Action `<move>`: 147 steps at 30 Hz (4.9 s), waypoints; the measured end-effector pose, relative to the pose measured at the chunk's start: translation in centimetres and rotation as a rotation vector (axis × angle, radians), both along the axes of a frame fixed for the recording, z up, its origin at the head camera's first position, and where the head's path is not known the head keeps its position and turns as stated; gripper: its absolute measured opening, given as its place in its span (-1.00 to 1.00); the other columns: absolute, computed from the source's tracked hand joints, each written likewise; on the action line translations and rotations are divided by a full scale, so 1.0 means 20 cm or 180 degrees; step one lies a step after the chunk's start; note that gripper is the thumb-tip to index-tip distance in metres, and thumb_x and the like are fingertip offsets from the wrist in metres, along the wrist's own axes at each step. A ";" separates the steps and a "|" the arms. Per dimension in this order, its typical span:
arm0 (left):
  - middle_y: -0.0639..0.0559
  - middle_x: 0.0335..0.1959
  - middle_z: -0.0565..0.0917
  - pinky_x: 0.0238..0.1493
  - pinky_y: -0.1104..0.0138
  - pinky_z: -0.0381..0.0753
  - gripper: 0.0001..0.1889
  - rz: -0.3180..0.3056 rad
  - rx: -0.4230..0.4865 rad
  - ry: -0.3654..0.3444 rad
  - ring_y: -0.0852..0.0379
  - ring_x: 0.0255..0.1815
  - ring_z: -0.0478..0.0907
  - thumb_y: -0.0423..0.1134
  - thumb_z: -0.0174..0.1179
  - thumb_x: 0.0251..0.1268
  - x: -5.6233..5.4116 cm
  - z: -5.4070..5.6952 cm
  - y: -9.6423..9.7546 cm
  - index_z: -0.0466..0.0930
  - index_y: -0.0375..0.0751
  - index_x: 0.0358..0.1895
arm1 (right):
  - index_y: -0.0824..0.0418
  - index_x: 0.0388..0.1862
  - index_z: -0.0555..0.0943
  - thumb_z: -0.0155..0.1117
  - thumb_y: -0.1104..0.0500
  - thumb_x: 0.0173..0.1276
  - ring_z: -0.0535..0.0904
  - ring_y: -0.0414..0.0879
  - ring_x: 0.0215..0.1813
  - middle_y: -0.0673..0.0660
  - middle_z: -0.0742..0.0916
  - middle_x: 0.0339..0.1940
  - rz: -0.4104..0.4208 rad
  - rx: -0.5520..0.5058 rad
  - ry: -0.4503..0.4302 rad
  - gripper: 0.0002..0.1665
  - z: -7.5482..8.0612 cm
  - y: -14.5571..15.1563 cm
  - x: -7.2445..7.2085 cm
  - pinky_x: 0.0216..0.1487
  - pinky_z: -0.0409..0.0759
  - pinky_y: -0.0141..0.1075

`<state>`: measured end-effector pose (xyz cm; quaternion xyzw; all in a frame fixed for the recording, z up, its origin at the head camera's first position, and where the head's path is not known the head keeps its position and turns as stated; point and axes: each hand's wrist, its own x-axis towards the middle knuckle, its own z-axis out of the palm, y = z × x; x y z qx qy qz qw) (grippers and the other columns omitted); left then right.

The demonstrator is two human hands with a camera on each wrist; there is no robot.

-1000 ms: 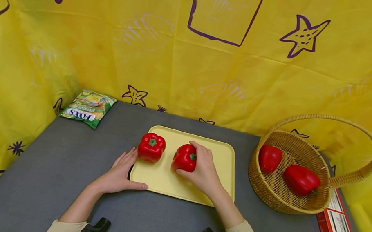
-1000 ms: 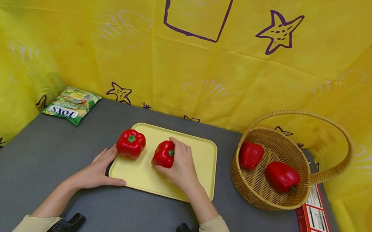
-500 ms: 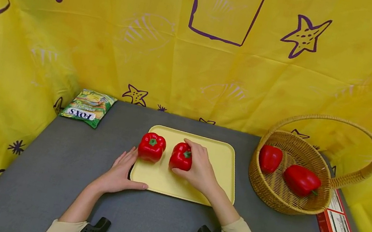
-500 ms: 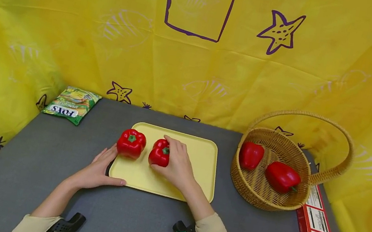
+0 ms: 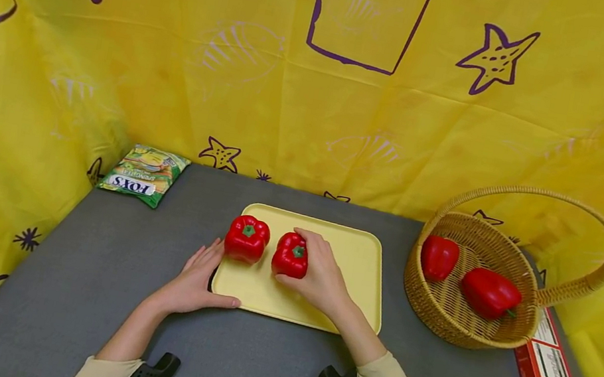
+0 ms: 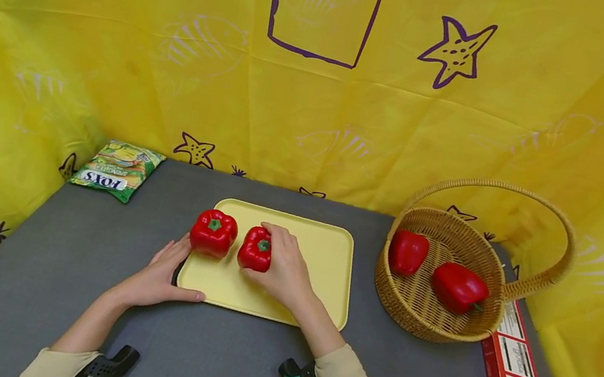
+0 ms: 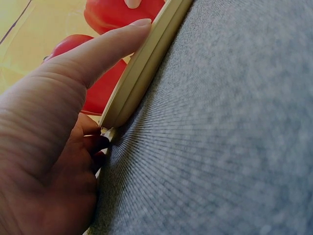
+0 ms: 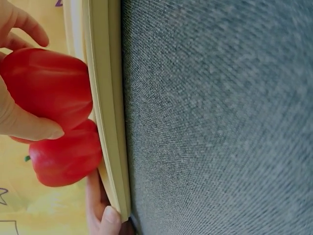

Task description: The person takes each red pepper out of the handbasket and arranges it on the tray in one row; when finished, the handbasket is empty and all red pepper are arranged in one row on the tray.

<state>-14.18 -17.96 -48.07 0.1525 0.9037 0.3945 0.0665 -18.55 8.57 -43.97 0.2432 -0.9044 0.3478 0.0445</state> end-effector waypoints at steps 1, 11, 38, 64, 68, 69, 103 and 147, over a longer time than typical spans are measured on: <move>-0.26 0.56 -0.05 0.45 -0.10 -0.36 0.23 0.0000 0.0004 0.0007 -0.20 0.57 -0.26 0.19 0.45 -0.06 0.00 0.00 0.00 -0.12 -0.32 0.55 | 0.17 0.37 0.33 0.63 0.02 -0.03 0.39 -0.01 0.24 0.10 0.52 0.22 0.0003 -0.0001 -0.0005 0.00 0.00 0.00 0.00 0.10 0.57 -0.08; -0.24 0.56 -0.05 0.45 -0.10 -0.36 0.24 0.0009 0.0025 0.0003 -0.19 0.57 -0.26 0.18 0.46 -0.06 0.00 0.00 0.00 -0.13 -0.30 0.56 | 0.16 0.44 0.26 0.64 -0.01 -0.05 0.38 -0.01 0.28 0.12 0.49 0.28 -0.0036 -0.0091 -0.0098 0.10 0.00 0.01 0.01 0.16 0.53 -0.05; -0.23 0.56 -0.04 0.45 -0.09 -0.36 0.23 -0.0016 0.0015 0.0062 -0.18 0.57 -0.26 0.18 0.46 -0.06 0.00 0.00 0.00 -0.13 -0.29 0.56 | 0.20 0.43 0.30 0.63 0.03 0.00 0.44 -0.10 0.22 0.04 0.51 0.26 0.0022 -0.0642 -0.0466 0.05 -0.03 0.05 0.00 -0.06 0.65 -0.26; -0.28 0.55 -0.01 0.43 -0.14 -0.32 0.19 -0.0050 0.0052 0.0221 -0.26 0.55 -0.23 0.16 0.45 -0.04 0.00 -0.01 0.01 -0.09 -0.29 0.55 | 0.26 0.45 0.26 0.61 0.02 0.02 0.44 -0.06 0.22 0.10 0.49 0.27 0.0122 -0.0635 -0.0404 0.08 -0.04 0.02 -0.03 -0.02 0.63 -0.19; -0.29 0.54 0.00 0.43 -0.15 -0.32 0.19 -0.0048 0.0056 0.0221 -0.27 0.55 -0.23 0.15 0.46 -0.04 0.00 -0.01 0.00 -0.08 -0.30 0.55 | 0.24 0.46 0.26 0.59 -0.03 0.04 0.45 -0.07 0.21 0.09 0.49 0.27 0.0077 -0.0596 -0.0403 0.08 -0.03 0.03 -0.03 -0.03 0.63 -0.20; -0.28 0.55 -0.01 0.43 -0.14 -0.33 0.19 -0.0043 0.0057 0.0206 -0.26 0.55 -0.23 0.15 0.46 -0.04 0.00 -0.01 0.00 -0.09 -0.30 0.55 | 0.24 0.45 0.27 0.59 -0.03 0.04 0.45 -0.06 0.20 0.09 0.50 0.27 0.0066 -0.0601 -0.0392 0.07 -0.03 0.03 -0.03 -0.04 0.64 -0.20; -0.29 0.55 -0.05 0.42 -0.16 -0.35 0.21 -0.0051 0.0094 0.0178 -0.28 0.55 -0.26 0.15 0.45 -0.04 0.01 0.00 0.01 -0.12 -0.30 0.55 | 0.07 0.37 0.38 0.51 0.03 0.17 0.48 -0.01 0.20 0.13 0.53 0.28 -0.0452 -0.0917 0.0101 -0.19 0.08 0.37 0.02 0.01 0.61 -0.05; -0.24 0.56 -0.06 0.44 -0.12 -0.35 0.23 -0.0021 0.0011 0.0128 -0.21 0.56 -0.26 0.17 0.46 -0.06 0.00 -0.01 0.01 -0.13 -0.29 0.56 | 0.31 0.24 0.49 0.25 0.05 0.38 0.49 0.26 0.00 0.39 0.54 0.14 -0.1687 -0.0223 0.0138 -0.46 0.30 0.99 -0.02 -0.11 0.46 -0.06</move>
